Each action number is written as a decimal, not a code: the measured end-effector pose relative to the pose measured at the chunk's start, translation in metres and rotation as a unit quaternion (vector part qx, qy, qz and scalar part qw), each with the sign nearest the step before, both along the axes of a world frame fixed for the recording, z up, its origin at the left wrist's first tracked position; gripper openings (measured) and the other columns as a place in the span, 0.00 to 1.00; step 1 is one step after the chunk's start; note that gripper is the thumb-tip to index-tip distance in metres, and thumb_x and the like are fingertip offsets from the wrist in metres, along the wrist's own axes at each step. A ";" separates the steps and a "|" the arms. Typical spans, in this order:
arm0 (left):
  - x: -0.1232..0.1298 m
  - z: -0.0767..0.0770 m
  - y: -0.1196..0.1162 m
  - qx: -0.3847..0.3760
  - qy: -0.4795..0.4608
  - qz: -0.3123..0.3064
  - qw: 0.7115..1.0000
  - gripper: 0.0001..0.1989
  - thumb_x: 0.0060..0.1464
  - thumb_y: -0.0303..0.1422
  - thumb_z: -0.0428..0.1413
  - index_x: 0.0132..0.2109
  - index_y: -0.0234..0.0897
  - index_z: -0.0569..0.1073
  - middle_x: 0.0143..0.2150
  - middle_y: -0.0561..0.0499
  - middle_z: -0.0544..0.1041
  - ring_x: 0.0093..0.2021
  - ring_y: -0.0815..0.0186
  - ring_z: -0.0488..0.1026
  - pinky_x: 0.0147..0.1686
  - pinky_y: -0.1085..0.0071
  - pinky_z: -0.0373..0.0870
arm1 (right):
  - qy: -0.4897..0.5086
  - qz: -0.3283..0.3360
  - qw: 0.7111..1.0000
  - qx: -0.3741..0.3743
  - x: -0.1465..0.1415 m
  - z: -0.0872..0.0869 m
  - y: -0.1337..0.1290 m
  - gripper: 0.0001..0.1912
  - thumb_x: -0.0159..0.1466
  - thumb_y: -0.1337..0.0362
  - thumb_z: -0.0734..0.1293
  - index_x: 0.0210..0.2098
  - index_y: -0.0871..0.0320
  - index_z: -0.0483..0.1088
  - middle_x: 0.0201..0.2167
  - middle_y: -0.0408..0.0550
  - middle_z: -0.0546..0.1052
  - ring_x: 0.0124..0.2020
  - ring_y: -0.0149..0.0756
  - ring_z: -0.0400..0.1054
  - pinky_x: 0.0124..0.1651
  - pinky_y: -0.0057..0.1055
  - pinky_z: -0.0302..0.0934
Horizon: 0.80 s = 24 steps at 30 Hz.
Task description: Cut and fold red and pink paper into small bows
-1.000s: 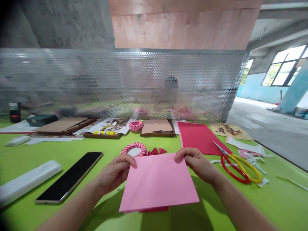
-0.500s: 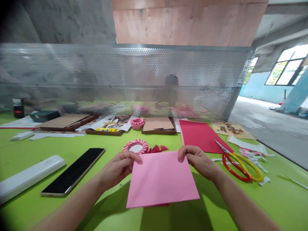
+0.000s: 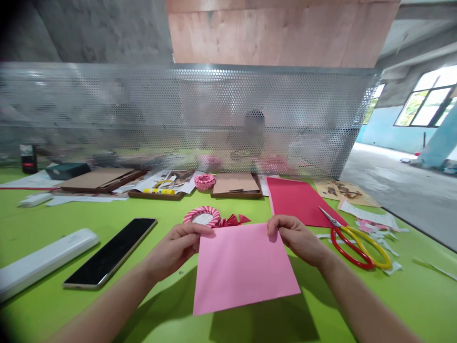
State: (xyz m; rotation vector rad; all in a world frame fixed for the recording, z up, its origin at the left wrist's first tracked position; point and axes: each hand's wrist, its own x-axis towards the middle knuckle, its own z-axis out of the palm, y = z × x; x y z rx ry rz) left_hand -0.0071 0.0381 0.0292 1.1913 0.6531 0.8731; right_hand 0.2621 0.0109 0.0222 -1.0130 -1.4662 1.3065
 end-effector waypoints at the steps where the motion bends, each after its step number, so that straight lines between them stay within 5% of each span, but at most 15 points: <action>1: 0.000 0.001 0.000 0.001 0.003 0.001 1.000 0.11 0.44 0.21 0.50 0.31 0.33 0.77 0.20 0.54 0.70 0.21 0.74 0.62 0.25 0.76 0.60 | -0.002 -0.001 1.000 0.002 0.000 0.000 0.000 0.08 0.54 0.71 0.59 0.21 0.57 0.65 0.21 0.39 0.64 0.22 0.28 0.57 0.24 0.26 0.49; 16: 0.001 -0.002 0.003 -0.052 -0.059 -0.021 0.997 0.09 0.45 0.24 0.51 0.31 0.30 0.76 0.21 0.52 0.72 0.22 0.74 0.66 0.28 0.77 0.63 | -0.097 -0.013 0.992 0.074 0.003 0.009 -0.001 0.12 0.52 0.74 0.56 0.22 0.54 0.68 0.22 0.42 0.67 0.28 0.32 0.60 0.34 0.29 0.54; 24: 0.006 -0.009 0.001 -0.045 -0.023 0.037 0.998 0.09 0.42 0.29 0.60 0.35 0.34 0.74 0.28 0.52 0.75 0.26 0.73 0.69 0.27 0.78 0.63 | -0.117 -0.025 0.988 0.093 -0.003 0.011 -0.002 0.13 0.52 0.73 0.56 0.22 0.53 0.69 0.22 0.42 0.69 0.28 0.32 0.61 0.35 0.30 0.55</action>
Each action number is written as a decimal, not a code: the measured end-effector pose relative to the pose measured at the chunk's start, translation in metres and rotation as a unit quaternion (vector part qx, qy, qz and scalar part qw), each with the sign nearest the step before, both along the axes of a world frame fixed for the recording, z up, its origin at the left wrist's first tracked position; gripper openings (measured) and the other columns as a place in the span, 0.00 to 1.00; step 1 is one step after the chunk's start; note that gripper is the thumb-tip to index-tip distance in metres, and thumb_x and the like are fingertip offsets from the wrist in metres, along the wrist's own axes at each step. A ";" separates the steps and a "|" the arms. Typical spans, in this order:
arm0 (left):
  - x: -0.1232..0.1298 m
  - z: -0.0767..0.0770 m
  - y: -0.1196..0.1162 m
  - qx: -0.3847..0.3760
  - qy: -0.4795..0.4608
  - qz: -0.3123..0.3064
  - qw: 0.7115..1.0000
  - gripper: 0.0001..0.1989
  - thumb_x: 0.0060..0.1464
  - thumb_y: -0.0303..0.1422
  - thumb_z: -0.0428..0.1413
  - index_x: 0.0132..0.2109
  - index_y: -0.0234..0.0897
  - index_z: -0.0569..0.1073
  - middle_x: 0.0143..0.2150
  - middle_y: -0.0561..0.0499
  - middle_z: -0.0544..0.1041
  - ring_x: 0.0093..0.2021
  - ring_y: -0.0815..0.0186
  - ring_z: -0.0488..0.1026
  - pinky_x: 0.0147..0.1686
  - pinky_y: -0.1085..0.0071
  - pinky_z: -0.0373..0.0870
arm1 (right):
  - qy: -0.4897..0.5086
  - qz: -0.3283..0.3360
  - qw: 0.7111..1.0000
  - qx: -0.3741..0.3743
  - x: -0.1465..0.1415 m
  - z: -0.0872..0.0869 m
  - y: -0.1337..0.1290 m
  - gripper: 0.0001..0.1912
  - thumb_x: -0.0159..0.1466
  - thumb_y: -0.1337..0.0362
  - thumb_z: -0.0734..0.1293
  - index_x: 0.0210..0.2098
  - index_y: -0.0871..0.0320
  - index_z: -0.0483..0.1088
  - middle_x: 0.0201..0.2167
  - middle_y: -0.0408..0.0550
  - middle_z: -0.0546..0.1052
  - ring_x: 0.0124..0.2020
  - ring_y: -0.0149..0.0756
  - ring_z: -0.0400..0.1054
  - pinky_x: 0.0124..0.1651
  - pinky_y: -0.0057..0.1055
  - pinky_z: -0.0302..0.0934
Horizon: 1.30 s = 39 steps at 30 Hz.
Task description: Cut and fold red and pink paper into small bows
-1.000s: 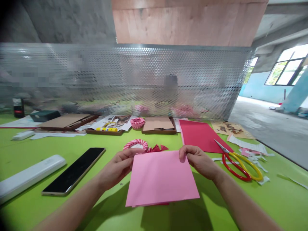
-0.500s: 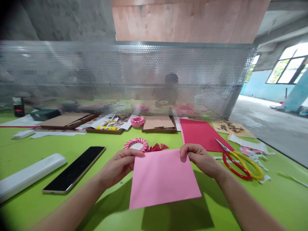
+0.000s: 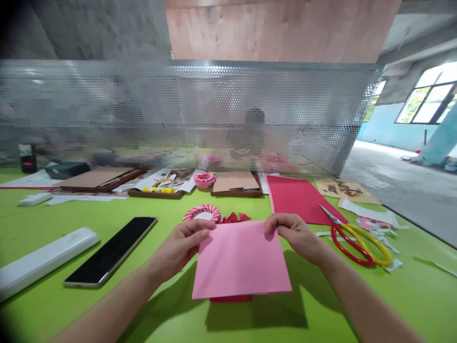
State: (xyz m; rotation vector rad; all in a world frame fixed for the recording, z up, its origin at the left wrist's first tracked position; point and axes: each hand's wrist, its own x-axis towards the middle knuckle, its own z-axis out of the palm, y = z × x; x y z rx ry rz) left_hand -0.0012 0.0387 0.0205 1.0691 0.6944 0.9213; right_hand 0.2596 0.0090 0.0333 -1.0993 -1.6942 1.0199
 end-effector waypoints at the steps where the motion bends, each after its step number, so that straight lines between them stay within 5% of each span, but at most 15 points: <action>1: 0.002 -0.001 -0.001 0.007 0.002 0.009 1.000 0.11 0.42 0.30 0.60 0.37 0.35 0.74 0.28 0.52 0.75 0.28 0.72 0.69 0.29 0.78 0.64 | -0.002 -0.002 1.000 0.001 -0.001 0.000 0.000 0.13 0.53 0.73 0.56 0.22 0.54 0.69 0.22 0.42 0.69 0.29 0.33 0.62 0.36 0.30 0.55; 6: 0.004 -0.002 -0.002 0.040 0.026 0.058 0.997 0.20 0.44 0.33 0.58 0.47 0.39 0.68 0.29 0.52 0.76 0.30 0.69 0.70 0.32 0.74 0.64 | -0.015 0.008 1.000 -0.017 -0.001 -0.001 0.000 0.12 0.54 0.71 0.57 0.25 0.55 0.71 0.26 0.44 0.71 0.32 0.34 0.63 0.37 0.31 0.57; 13: 0.003 0.006 -0.005 0.060 0.059 0.097 0.992 0.19 0.45 0.33 0.58 0.46 0.36 0.67 0.25 0.54 0.73 0.28 0.69 0.69 0.30 0.74 0.63 | 0.012 -0.004 0.997 -0.070 0.008 -0.004 0.002 0.14 0.56 0.69 0.56 0.35 0.53 0.71 0.38 0.46 0.74 0.42 0.37 0.65 0.46 0.35 0.57; 18: 0.008 0.014 -0.012 0.069 0.078 0.110 0.988 0.19 0.44 0.34 0.58 0.45 0.35 0.68 0.20 0.58 0.69 0.24 0.71 0.67 0.26 0.76 0.60 | -0.070 -0.063 0.995 0.017 -0.007 0.014 -0.005 0.17 0.59 0.57 0.59 0.48 0.51 0.64 0.49 0.50 0.67 0.51 0.45 0.58 0.51 0.44 0.53; 22: 0.013 0.017 -0.018 0.079 0.059 0.061 0.993 0.18 0.44 0.33 0.58 0.45 0.36 0.67 0.20 0.59 0.68 0.24 0.72 0.66 0.25 0.77 0.60 | -0.250 -0.060 0.964 0.074 -0.043 0.027 -0.014 0.18 0.58 0.54 0.61 0.47 0.49 0.65 0.46 0.49 0.70 0.45 0.45 0.62 0.43 0.39 0.58; 25: 0.015 0.016 -0.021 0.080 0.046 0.025 0.995 0.19 0.45 0.33 0.58 0.45 0.37 0.67 0.19 0.60 0.65 0.22 0.73 0.64 0.24 0.78 0.59 | -0.302 -0.001 0.951 0.062 -0.063 0.027 -0.014 0.15 0.60 0.54 0.56 0.37 0.53 0.69 0.32 0.47 0.74 0.32 0.39 0.66 0.32 0.33 0.58; 32: 0.009 0.002 -0.017 0.043 0.083 0.049 0.994 0.16 0.51 0.43 0.49 0.33 0.33 0.72 0.27 0.52 0.71 0.30 0.69 0.67 0.31 0.74 0.61 | -0.254 -0.070 0.964 0.033 -0.054 0.012 -0.004 0.17 0.61 0.52 0.53 0.27 0.57 0.64 0.24 0.43 0.70 0.25 0.33 0.63 0.25 0.28 0.52; 35: 0.009 0.002 -0.018 0.095 0.124 0.015 0.988 0.21 0.54 0.44 0.44 0.27 0.32 0.71 0.24 0.51 0.70 0.27 0.69 0.66 0.30 0.73 0.61 | -0.241 -0.100 0.965 0.038 -0.044 0.008 -0.001 0.17 0.61 0.52 0.54 0.27 0.57 0.63 0.24 0.42 0.69 0.26 0.34 0.63 0.26 0.29 0.52; 39: 0.012 0.006 -0.022 0.238 0.229 0.017 0.944 0.13 0.50 0.40 0.50 0.32 0.33 0.70 0.27 0.51 0.71 0.27 0.68 0.65 0.26 0.75 0.59 | -0.215 -0.118 0.968 0.046 -0.039 0.006 0.000 0.17 0.61 0.52 0.54 0.28 0.57 0.64 0.25 0.43 0.69 0.27 0.35 0.62 0.27 0.29 0.53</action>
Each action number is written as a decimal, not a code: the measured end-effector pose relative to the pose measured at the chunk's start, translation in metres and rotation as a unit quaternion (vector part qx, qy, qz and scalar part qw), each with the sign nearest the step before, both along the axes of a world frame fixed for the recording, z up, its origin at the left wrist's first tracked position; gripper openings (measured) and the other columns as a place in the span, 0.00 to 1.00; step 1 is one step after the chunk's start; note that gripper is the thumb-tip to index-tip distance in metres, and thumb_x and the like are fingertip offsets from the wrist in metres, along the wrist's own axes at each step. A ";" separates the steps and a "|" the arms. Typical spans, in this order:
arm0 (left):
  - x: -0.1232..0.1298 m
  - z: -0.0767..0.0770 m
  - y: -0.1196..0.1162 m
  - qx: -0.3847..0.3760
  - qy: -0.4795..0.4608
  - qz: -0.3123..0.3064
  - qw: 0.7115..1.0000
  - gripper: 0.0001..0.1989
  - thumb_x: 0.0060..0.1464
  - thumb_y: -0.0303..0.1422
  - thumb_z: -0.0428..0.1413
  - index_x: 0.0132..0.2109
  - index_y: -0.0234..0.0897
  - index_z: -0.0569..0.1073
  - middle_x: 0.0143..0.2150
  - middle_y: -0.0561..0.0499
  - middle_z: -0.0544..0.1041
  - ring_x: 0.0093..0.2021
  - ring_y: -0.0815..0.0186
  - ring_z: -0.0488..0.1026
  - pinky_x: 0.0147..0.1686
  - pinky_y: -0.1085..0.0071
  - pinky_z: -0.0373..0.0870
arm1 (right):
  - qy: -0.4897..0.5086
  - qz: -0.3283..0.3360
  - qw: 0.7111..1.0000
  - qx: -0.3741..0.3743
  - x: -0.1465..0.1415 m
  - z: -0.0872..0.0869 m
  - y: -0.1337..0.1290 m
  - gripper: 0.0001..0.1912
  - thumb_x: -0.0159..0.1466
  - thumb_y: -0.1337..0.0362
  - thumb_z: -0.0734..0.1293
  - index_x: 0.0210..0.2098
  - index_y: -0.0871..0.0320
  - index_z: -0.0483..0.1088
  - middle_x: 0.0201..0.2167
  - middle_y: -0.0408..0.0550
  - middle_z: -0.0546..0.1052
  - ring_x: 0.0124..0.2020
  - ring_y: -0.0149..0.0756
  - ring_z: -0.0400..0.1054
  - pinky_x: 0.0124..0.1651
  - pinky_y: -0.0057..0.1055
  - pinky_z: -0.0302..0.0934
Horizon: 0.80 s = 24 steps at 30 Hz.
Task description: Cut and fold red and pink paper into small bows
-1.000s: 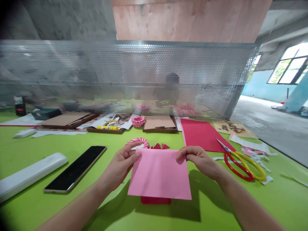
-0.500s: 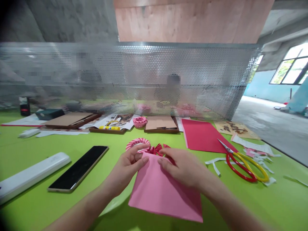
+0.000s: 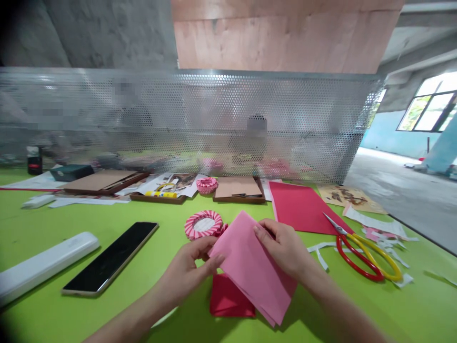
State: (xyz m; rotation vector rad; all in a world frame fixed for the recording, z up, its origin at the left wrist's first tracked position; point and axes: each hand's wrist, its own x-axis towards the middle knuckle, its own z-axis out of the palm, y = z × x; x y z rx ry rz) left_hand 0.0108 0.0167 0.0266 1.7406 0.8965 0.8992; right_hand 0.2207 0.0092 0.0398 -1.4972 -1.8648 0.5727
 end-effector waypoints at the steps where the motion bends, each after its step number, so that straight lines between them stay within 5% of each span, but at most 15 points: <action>1: 0.001 0.000 -0.001 0.030 0.029 0.011 0.999 0.12 0.50 0.39 0.51 0.30 0.33 0.70 0.25 0.52 0.70 0.26 0.69 0.64 0.25 0.75 0.58 | 0.006 -0.004 1.000 0.002 0.000 0.000 0.000 0.16 0.61 0.52 0.54 0.28 0.57 0.64 0.25 0.43 0.69 0.27 0.34 0.62 0.28 0.29 0.53; 9: 0.002 -0.003 -0.002 0.049 0.063 0.053 0.995 0.18 0.53 0.37 0.47 0.17 0.36 0.63 0.15 0.54 0.64 0.18 0.72 0.59 0.20 0.75 0.54 | 0.068 0.005 0.997 -0.028 0.005 -0.001 0.001 0.15 0.60 0.52 0.56 0.30 0.56 0.65 0.27 0.44 0.70 0.29 0.35 0.63 0.28 0.29 0.54; 15: 0.002 0.000 -0.004 -0.042 -0.015 -0.035 0.998 0.17 0.53 0.39 0.47 0.22 0.34 0.66 0.17 0.51 0.69 0.19 0.70 0.64 0.23 0.75 0.59 | 0.181 0.072 0.977 -0.090 0.005 0.010 -0.002 0.14 0.59 0.54 0.59 0.40 0.55 0.66 0.35 0.45 0.71 0.35 0.36 0.64 0.35 0.29 0.57; 24: -0.001 0.002 -0.008 -0.187 -0.094 -0.146 0.967 0.15 0.52 0.38 0.50 0.24 0.31 0.69 0.16 0.51 0.70 0.18 0.70 0.66 0.24 0.73 0.61 | 0.231 0.111 0.955 -0.148 -0.001 0.018 -0.012 0.14 0.54 0.55 0.66 0.34 0.59 0.66 0.28 0.43 0.69 0.30 0.31 0.63 0.29 0.24 0.56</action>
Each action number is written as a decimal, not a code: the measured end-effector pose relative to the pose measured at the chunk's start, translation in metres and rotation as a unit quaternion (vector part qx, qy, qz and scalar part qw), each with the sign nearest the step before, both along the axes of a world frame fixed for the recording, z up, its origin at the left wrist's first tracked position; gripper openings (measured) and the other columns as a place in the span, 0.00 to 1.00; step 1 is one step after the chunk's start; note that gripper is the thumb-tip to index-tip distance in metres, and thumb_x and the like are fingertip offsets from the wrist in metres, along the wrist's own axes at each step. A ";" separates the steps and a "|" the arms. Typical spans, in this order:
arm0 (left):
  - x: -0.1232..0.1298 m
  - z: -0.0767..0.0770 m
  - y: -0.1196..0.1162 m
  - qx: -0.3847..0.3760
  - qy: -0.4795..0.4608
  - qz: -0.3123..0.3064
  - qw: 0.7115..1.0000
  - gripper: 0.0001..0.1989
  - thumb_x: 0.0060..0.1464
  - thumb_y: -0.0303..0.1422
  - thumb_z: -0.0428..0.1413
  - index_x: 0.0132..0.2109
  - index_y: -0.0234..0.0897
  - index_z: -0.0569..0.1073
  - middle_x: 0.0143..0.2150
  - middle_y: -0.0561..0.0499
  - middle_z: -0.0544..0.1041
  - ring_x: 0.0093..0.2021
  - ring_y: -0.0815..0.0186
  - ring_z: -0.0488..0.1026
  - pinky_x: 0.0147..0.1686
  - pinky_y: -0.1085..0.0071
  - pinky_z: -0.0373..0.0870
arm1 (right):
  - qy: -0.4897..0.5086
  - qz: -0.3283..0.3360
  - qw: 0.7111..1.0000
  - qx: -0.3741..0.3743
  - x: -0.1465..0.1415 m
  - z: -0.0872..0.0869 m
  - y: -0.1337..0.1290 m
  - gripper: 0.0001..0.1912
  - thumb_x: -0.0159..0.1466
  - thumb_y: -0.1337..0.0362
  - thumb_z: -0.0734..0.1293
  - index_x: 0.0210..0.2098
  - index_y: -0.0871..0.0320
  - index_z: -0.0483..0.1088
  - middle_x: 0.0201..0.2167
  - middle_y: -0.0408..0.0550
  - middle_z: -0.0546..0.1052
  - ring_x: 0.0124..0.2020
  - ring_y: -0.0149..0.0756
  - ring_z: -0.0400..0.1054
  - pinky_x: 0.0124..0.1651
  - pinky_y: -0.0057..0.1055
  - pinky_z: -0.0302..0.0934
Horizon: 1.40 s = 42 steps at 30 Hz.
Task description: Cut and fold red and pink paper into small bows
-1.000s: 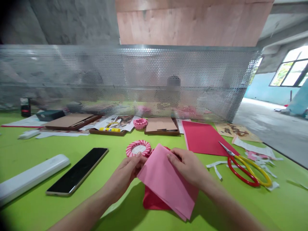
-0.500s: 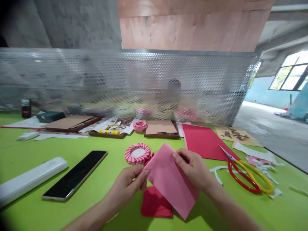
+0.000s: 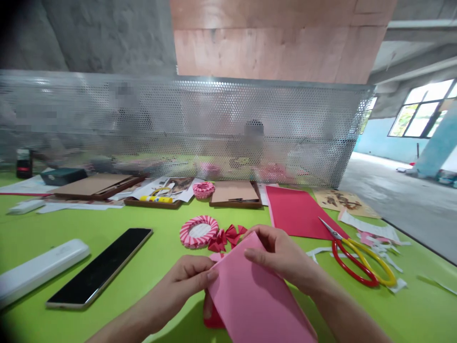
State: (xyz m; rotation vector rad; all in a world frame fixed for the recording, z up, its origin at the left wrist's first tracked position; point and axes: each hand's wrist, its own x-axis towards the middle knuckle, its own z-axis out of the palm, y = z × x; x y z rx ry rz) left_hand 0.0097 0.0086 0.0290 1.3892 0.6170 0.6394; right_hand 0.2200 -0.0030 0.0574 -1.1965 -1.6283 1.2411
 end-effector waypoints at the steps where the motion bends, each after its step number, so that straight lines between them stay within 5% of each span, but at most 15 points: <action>1: 0.000 -0.001 0.000 -0.004 0.001 -0.004 1.000 0.15 0.51 0.38 0.50 0.24 0.31 0.69 0.16 0.51 0.70 0.18 0.69 0.66 0.24 0.73 0.61 | -0.005 -0.010 1.000 -0.002 -0.001 -0.002 0.000 0.14 0.53 0.55 0.67 0.32 0.59 0.66 0.26 0.42 0.68 0.28 0.30 0.62 0.28 0.24 0.55; 10: 0.001 0.000 0.002 -0.012 -0.010 0.026 1.000 0.15 0.51 0.37 0.51 0.23 0.31 0.69 0.15 0.52 0.69 0.16 0.70 0.66 0.21 0.74 0.62 | -0.019 -0.023 1.000 0.001 -0.003 -0.003 -0.001 0.15 0.55 0.54 0.65 0.25 0.61 0.63 0.22 0.39 0.63 0.24 0.25 0.56 0.24 0.22 0.50; 16: -0.003 -0.002 0.011 -0.068 -0.093 0.134 0.984 0.12 0.51 0.32 0.52 0.21 0.33 0.67 0.15 0.55 0.69 0.16 0.73 0.66 0.20 0.77 0.62 | 0.032 0.031 0.997 -0.067 0.003 -0.003 0.001 0.17 0.58 0.54 0.61 0.44 0.56 0.65 0.37 0.47 0.72 0.37 0.36 0.66 0.36 0.29 0.59; 20: -0.004 -0.004 0.016 -0.089 -0.114 0.175 0.974 0.12 0.50 0.31 0.52 0.20 0.33 0.66 0.15 0.56 0.68 0.14 0.75 0.64 0.18 0.79 0.61 | 0.072 0.015 0.990 -0.118 0.004 -0.010 0.005 0.20 0.57 0.54 0.62 0.47 0.55 0.64 0.34 0.47 0.74 0.30 0.32 0.69 0.29 0.26 0.60; 26: -0.005 -0.003 0.015 -0.069 -0.103 0.164 0.979 0.13 0.51 0.31 0.52 0.21 0.33 0.66 0.15 0.56 0.68 0.16 0.74 0.66 0.21 0.78 0.62 | 0.050 -0.001 0.993 -0.105 0.009 -0.012 0.007 0.18 0.57 0.54 0.62 0.44 0.55 0.65 0.32 0.46 0.73 0.29 0.31 0.67 0.29 0.25 0.58; 33: -0.001 -0.004 0.006 -0.065 -0.078 0.037 0.994 0.13 0.51 0.32 0.51 0.21 0.31 0.69 0.15 0.53 0.69 0.15 0.73 0.65 0.19 0.77 0.61 | 0.018 0.057 0.997 -0.056 0.003 -0.002 -0.001 0.15 0.54 0.54 0.65 0.35 0.60 0.68 0.30 0.45 0.70 0.32 0.32 0.63 0.32 0.25 0.56; 42: 0.003 -0.002 0.001 -0.057 0.011 0.021 0.998 0.12 0.48 0.32 0.53 0.20 0.32 0.69 0.14 0.54 0.68 0.15 0.72 0.66 0.16 0.78 0.61 | -0.006 -0.047 0.995 -0.092 -0.014 -0.007 -0.003 0.12 0.49 0.59 0.68 0.24 0.58 0.62 0.18 0.37 0.63 0.20 0.25 0.56 0.22 0.22 0.48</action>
